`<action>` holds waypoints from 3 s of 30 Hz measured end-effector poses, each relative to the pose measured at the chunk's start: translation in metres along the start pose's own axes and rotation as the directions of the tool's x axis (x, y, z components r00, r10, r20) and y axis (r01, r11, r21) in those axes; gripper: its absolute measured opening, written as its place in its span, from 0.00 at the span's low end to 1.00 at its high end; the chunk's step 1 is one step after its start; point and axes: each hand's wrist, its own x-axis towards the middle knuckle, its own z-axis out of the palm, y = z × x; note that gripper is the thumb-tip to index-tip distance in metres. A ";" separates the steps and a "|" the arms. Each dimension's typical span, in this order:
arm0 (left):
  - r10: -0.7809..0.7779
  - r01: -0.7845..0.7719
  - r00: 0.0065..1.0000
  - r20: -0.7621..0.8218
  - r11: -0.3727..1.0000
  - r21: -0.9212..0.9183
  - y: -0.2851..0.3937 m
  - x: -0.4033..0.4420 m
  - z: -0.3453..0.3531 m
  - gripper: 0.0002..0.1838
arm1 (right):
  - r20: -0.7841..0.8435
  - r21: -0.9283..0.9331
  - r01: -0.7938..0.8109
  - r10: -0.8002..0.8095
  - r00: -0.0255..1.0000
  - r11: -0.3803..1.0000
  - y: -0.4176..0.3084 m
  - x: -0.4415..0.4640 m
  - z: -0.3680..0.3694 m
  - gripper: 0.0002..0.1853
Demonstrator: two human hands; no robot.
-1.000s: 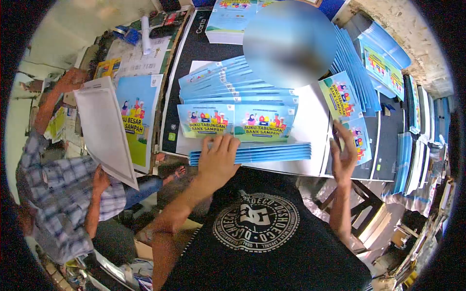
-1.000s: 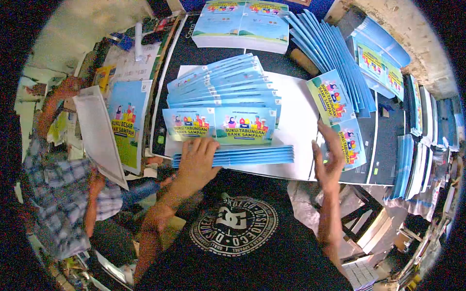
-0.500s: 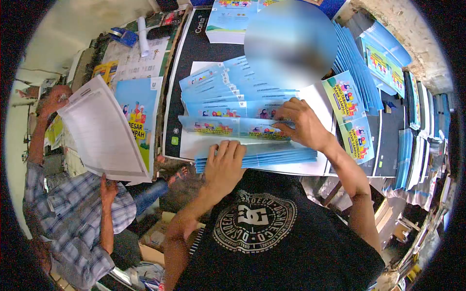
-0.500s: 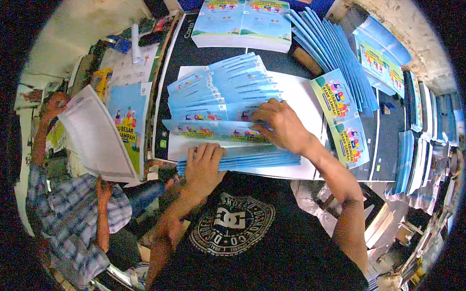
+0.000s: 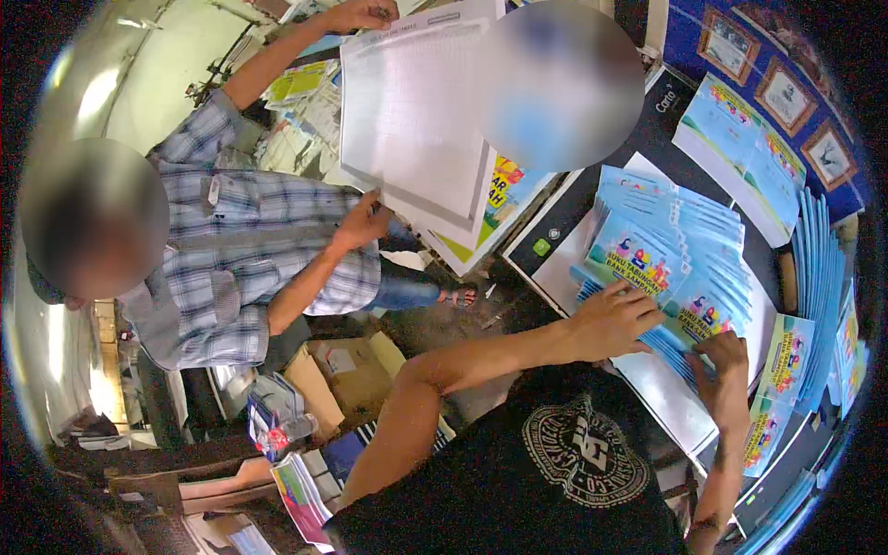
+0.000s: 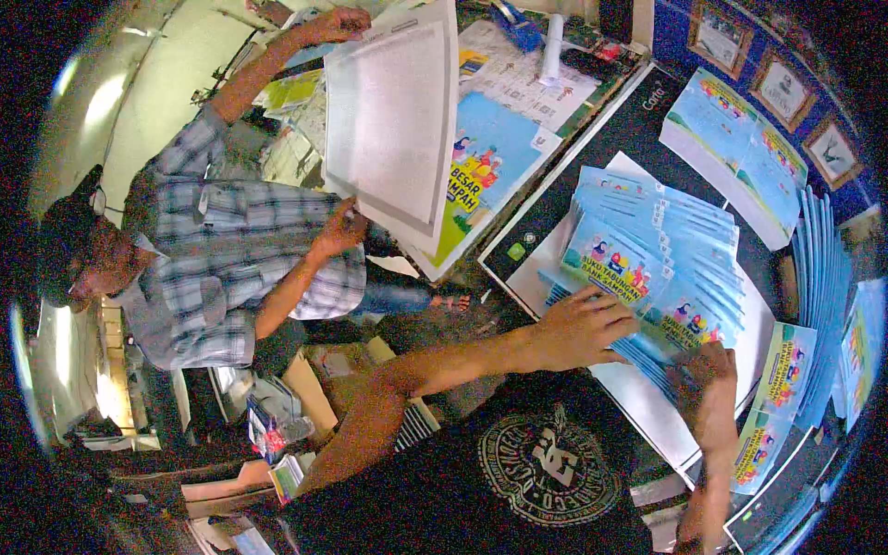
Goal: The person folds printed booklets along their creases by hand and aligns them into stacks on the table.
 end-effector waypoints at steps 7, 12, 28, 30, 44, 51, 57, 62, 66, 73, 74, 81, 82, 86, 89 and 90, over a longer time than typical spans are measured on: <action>0.023 -0.021 0.994 -0.110 1.000 0.019 0.002 -0.003 -0.005 0.23 | -0.112 -0.071 0.022 -0.030 0.993 0.997 -0.045 0.012 0.025 0.20; 0.004 -0.004 0.991 0.133 1.000 -0.001 0.004 -0.003 -0.003 0.21 | -0.063 -0.060 -0.037 0.034 0.997 0.998 -0.026 -0.004 0.037 0.17; -0.056 0.102 0.982 0.182 0.961 -0.257 -0.003 0.012 -0.011 0.13 | -0.100 0.033 0.017 -0.014 0.995 0.999 -0.029 -0.013 0.031 0.18; -0.055 0.113 0.973 0.226 0.960 -0.255 -0.005 0.014 -0.010 0.13 | -0.097 0.020 0.020 -0.018 0.995 1.000 -0.028 -0.014 0.031 0.19; 0.052 -0.035 0.991 0.126 0.991 -0.127 -0.006 0.006 -0.022 0.11 | -0.068 0.002 0.000 0.000 0.998 1.000 -0.029 -0.019 0.029 0.23; 0.029 -0.026 0.969 0.247 1.000 -0.016 0.005 0.015 -0.018 0.10 | -0.054 0.009 -0.024 0.024 0.998 1.000 -0.028 -0.021 0.029 0.25; 0.075 -0.094 0.965 0.251 0.994 0.064 0.007 0.013 -0.016 0.08 | -0.029 0.013 -0.022 0.022 0.999 1.000 -0.021 -0.023 0.033 0.27; 0.095 -0.111 0.969 0.228 0.992 0.060 0.004 0.009 -0.008 0.06 | -0.068 -0.018 0.018 -0.019 0.998 1.000 -0.023 -0.021 0.033 0.25; 0.081 -0.085 0.978 0.192 0.996 0.011 0.005 0.008 -0.009 0.07 | -0.080 -0.028 0.022 -0.024 0.996 0.999 -0.022 -0.021 0.034 0.25; 0.031 -0.028 0.992 0.124 0.999 -0.024 0.005 0.007 -0.013 0.10 | -0.076 -0.001 0.001 -0.001 0.997 1.000 -0.026 -0.020 0.029 0.26; 0.029 -0.026 0.993 0.113 0.999 -0.026 0.005 0.007 -0.012 0.11 | -0.079 0.003 -0.001 0.001 0.997 1.000 -0.026 -0.020 0.029 0.26; 0.036 -0.034 0.996 0.083 0.999 -0.023 -0.008 -0.002 -0.020 0.14 | -0.085 0.006 0.004 -0.004 0.996 1.000 -0.025 -0.019 0.029 0.26; 0.018 -0.016 0.994 0.111 1.000 -0.014 -0.011 -0.004 -0.026 0.14 | -0.088 0.005 0.007 -0.007 0.996 1.000 -0.025 -0.019 0.029 0.26; -0.008 0.007 0.989 0.145 1.000 0.006 -0.026 -0.012 -0.036 0.14 | -0.093 -0.010 0.001 -0.002 0.996 1.000 -0.026 -0.019 0.029 0.26; -0.087 0.097 0.982 0.169 0.994 -0.052 -0.026 -0.016 -0.043 0.13 | -0.088 -0.014 0.006 -0.007 0.996 1.000 -0.024 -0.019 0.030 0.26; -0.101 0.113 0.980 0.172 0.991 -0.066 -0.026 -0.017 -0.044 0.11 | -0.086 -0.003 0.006 -0.006 0.996 1.000 -0.024 -0.019 0.030 0.26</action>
